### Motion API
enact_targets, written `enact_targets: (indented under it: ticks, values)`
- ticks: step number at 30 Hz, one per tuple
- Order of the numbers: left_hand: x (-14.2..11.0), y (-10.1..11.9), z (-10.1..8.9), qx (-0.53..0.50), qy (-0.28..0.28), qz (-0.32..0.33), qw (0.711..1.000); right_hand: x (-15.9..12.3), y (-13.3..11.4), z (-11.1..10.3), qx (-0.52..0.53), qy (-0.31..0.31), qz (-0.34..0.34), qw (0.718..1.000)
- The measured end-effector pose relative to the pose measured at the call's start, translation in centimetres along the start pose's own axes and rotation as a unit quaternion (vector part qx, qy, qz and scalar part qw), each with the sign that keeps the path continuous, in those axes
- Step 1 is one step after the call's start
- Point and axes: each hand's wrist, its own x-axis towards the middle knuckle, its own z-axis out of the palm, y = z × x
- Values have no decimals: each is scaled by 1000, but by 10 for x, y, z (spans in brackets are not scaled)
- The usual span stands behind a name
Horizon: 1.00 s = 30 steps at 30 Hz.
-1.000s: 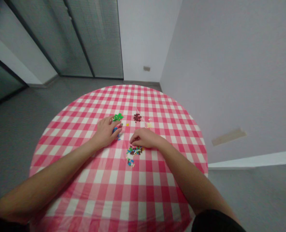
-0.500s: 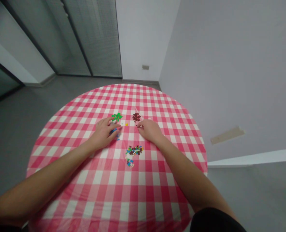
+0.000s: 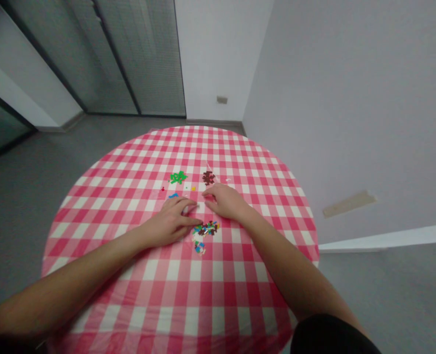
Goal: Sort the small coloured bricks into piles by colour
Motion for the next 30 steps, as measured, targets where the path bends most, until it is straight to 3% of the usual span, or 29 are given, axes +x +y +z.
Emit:
enact_targets:
  ticks: [4, 8, 14, 20, 30]
  values:
    - [1, 0, 3, 29, -4, -24, 999, -4, -7, -6, 65, -66, -59, 994]
    - [1, -3, 5, 43, 8, -48, 998, -5, -6, -5, 101, -99, -59, 988]
    - [-1, -12, 6, 19, 126, -102, 987, -3, -7, -4, 138, -127, -59, 980]
    - [-1, -15, 6, 11, 122, -129, 984, -3, -7, -2, 72, -105, -88, 988]
    - [1, -14, 7, 4, 125, -140, 982, 1, -1, -5, -106, -47, -9, 993]
